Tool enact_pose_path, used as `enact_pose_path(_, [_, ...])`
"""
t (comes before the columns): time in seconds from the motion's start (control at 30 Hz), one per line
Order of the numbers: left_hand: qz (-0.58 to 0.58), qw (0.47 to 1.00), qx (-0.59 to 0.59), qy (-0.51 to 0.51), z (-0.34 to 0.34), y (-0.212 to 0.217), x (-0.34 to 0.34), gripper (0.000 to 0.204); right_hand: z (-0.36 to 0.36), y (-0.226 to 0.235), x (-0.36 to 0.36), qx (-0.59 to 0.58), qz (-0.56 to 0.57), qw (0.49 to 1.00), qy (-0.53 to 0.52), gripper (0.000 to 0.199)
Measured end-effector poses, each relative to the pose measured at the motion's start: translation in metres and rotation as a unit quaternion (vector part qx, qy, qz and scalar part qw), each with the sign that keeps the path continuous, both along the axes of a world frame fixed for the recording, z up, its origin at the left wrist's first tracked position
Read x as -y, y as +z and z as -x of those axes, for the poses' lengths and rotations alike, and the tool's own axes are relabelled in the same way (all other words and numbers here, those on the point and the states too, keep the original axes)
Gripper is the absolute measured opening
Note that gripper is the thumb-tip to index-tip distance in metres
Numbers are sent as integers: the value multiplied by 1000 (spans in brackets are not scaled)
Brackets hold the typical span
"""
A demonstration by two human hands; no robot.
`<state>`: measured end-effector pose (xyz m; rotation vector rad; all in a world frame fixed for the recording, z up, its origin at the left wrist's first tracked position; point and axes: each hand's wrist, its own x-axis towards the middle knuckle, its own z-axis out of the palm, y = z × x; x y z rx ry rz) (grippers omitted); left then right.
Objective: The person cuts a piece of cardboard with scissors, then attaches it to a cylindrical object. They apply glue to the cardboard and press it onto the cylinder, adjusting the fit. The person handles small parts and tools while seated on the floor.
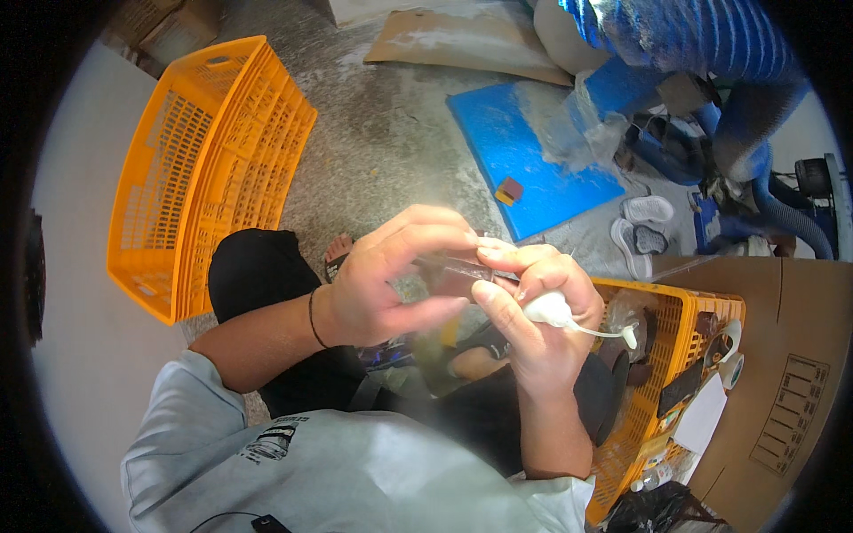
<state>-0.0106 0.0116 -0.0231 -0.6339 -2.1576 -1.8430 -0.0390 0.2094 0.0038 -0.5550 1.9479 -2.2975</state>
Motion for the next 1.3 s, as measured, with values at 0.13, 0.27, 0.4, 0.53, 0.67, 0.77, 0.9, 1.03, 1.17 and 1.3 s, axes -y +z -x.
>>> enact_pose_path(0.13, [-16, 999, 25, -18, 1, 1, 2, 51, 0, 0, 2, -16, -12, 1000, -2, 29])
enact_pose_path(0.27, [-72, 996, 32, -41, 3, -2, 4, 50, -2, 3, 5, -34, -33, 999, 3, 28])
enact_pose_path(0.4, [-39, 999, -1, -18, 2, -4, 5, 46, -7, 7, 9, -35, -27, 999, 2, 28])
enact_pose_path(0.53, [-66, 998, -22, -1, -2, -6, 0, 46, -5, 10, 4, -131, -75, 989, 16, 31])
enact_pose_path(0.67, [-56, 998, -41, -12, -1, -4, -1, 48, -6, 12, -1, -123, -68, 989, 34, 30])
enact_pose_path(0.77, [-43, 996, -70, -36, 1, 0, 2, 48, -9, 14, -4, -51, -22, 998, 16, 30])
enact_pose_path(0.9, [-88, 994, -22, -67, -2, 3, 4, 47, -7, 18, -14, 9, 40, 998, -54, 30])
enact_pose_path(1.03, [-150, 984, 27, -89, 0, 0, 5, 45, -2, 29, -37, 32, 22, 997, -64, 32])
enact_pose_path(1.17, [-251, 956, 120, -89, 2, -8, 2, 39, -4, 29, -43, 48, -19, 997, -59, 35])
enact_pose_path(1.3, [-351, 901, 238, -89, 0, -11, -2, 35, -5, 27, -41, 97, 35, 995, -6, 43])
